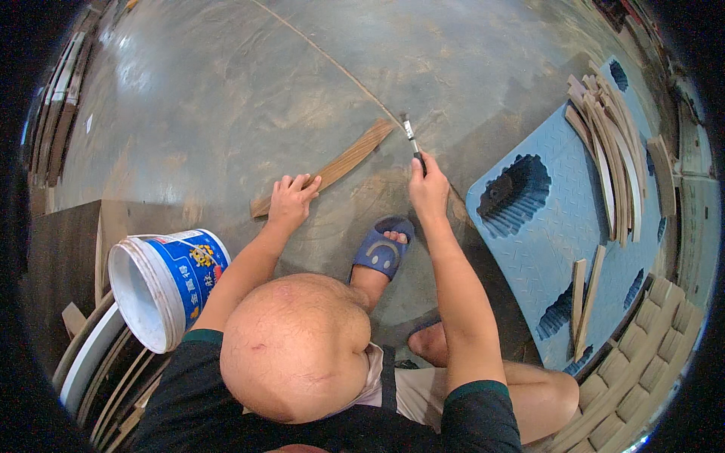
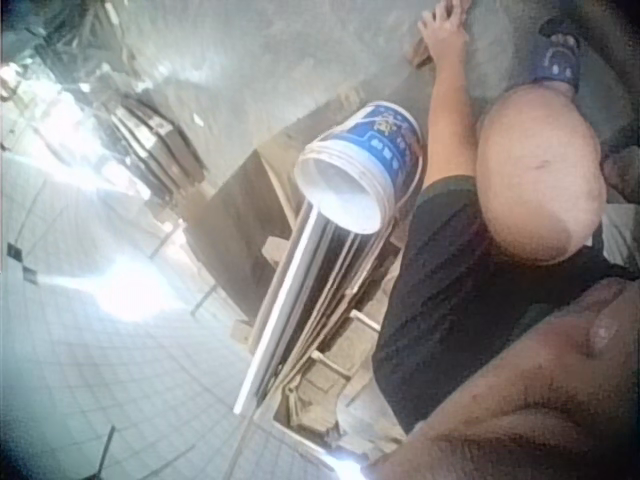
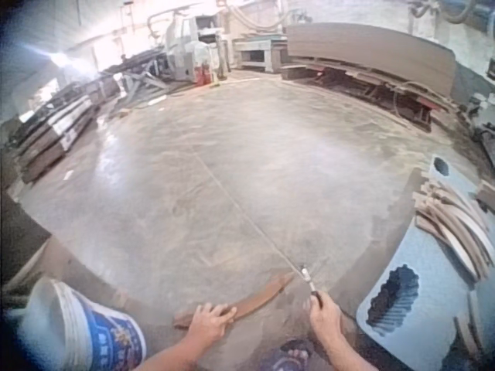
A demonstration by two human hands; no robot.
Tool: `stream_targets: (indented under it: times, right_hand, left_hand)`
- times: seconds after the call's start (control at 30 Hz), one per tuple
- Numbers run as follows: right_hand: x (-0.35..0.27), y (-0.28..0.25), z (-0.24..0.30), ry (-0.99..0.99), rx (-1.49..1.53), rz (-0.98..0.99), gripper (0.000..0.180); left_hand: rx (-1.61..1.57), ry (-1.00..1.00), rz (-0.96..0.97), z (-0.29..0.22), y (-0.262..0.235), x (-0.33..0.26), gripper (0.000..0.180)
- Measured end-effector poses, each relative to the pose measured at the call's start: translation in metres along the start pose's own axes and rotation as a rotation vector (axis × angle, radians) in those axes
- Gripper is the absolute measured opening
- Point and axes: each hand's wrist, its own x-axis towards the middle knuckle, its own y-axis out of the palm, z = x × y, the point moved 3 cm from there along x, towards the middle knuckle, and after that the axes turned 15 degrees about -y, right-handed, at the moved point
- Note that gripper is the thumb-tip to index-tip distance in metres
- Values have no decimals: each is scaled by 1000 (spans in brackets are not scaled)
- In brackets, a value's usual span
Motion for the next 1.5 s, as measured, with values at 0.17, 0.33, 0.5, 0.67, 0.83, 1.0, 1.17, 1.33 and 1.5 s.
stream_targets:
  times: [0.17, 0.33, 0.5, 0.67, 0.83, 1.0, 1.17, 1.33, 1.5]
  right_hand:
    - [-7, 7, -14, 306, 511, 181, 32]
    - [-17, 8, -9, 566, 660, 279, 24]
    - [-28, 26, -16, 611, 757, 173, 26]
    - [-42, 41, -12, 212, 368, 238, 32]
    - [-30, 29, 0, 324, 355, 377, 35]
    - [-34, 34, 17, 129, 145, 595, 36]
    - [-32, 12, 84, 366, 190, 642, 43]
    - [-42, 5, 75, -398, -144, 474, 35]
    - [-49, 17, 73, -509, -281, 589, 40]
  left_hand:
    - [-3, -2, -3, 4, 1, -4, 44]
    - [-9, -11, -3, 1, -3, -3, 44]
    - [15, -2, -10, 1, -2, -2, 44]
    - [5, 7, -6, 0, -1, -1, 44]
    - [2, 9, -16, 5, -2, -3, 44]
    - [11, 15, 2, -1, 0, 0, 44]
    - [-1, 0, -12, 3, -3, -3, 45]
    - [24, 6, -9, 2, -3, -2, 46]
    - [39, 13, -15, 4, 1, -3, 46]
